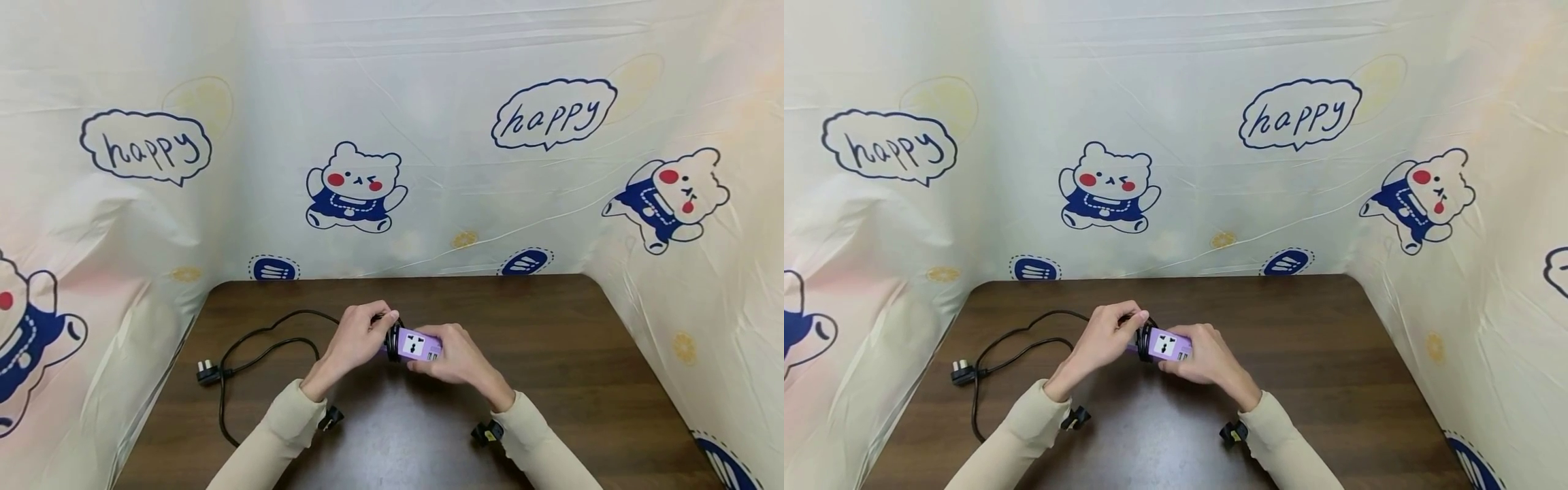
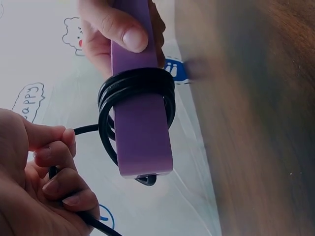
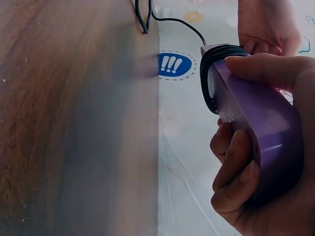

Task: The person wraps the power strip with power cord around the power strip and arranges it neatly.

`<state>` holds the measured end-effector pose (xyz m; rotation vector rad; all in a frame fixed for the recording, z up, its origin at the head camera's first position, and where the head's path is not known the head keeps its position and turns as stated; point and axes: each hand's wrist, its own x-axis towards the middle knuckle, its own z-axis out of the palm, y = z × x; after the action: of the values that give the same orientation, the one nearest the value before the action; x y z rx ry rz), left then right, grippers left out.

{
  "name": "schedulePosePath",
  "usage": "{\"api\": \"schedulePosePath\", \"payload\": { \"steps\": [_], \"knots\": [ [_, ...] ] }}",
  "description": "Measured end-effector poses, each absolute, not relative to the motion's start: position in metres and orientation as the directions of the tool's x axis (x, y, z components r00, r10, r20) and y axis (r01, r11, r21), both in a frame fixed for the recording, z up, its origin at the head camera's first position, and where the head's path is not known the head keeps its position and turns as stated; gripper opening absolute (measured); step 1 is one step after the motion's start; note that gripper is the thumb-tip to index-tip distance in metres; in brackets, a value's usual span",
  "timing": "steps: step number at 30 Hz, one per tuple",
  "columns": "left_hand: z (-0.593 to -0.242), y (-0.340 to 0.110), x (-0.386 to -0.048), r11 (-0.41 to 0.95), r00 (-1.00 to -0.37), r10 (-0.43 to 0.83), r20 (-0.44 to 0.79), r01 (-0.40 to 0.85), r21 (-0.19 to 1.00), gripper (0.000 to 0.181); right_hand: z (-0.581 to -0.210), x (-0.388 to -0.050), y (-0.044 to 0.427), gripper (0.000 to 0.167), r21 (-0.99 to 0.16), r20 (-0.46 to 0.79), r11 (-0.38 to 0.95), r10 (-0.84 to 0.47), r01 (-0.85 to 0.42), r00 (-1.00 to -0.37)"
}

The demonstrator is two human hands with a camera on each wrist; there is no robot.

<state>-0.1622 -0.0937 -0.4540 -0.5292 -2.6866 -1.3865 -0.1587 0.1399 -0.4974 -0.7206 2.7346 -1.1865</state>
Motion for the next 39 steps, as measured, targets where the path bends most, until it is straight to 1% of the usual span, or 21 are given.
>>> {"api": "schedulePosePath", "payload": {
  "steps": [14, 24, 31, 39],
  "knots": [
    [-0.455, -0.087, -0.150, 0.527, -0.939, 0.216, 0.268, 0.343, 0.778, 0.021, -0.492, -0.160, 0.141, 0.046, -0.706, 0.157, 0.602, -0.382, -0.374, -0.911],
    [-0.465, -0.080, -0.136, 0.443, -0.931, 0.215, 0.294, 0.361, 0.821, 0.025, -0.492, -0.158, 0.139, 0.048, -0.721, 0.271, 0.571, -0.287, -0.392, -0.919],
    [-0.473, -0.075, -0.126, 0.403, -0.921, 0.176, 0.349, 0.391, 0.828, 0.032, -0.485, -0.154, 0.138, 0.045, -0.737, 0.281, 0.559, -0.256, -0.379, -0.925],
    [-0.478, -0.067, -0.119, 0.402, -0.907, 0.116, 0.405, 0.416, 0.816, 0.031, -0.479, -0.149, 0.134, 0.046, -0.743, 0.276, 0.563, -0.236, -0.363, -0.932]
  ]
}}
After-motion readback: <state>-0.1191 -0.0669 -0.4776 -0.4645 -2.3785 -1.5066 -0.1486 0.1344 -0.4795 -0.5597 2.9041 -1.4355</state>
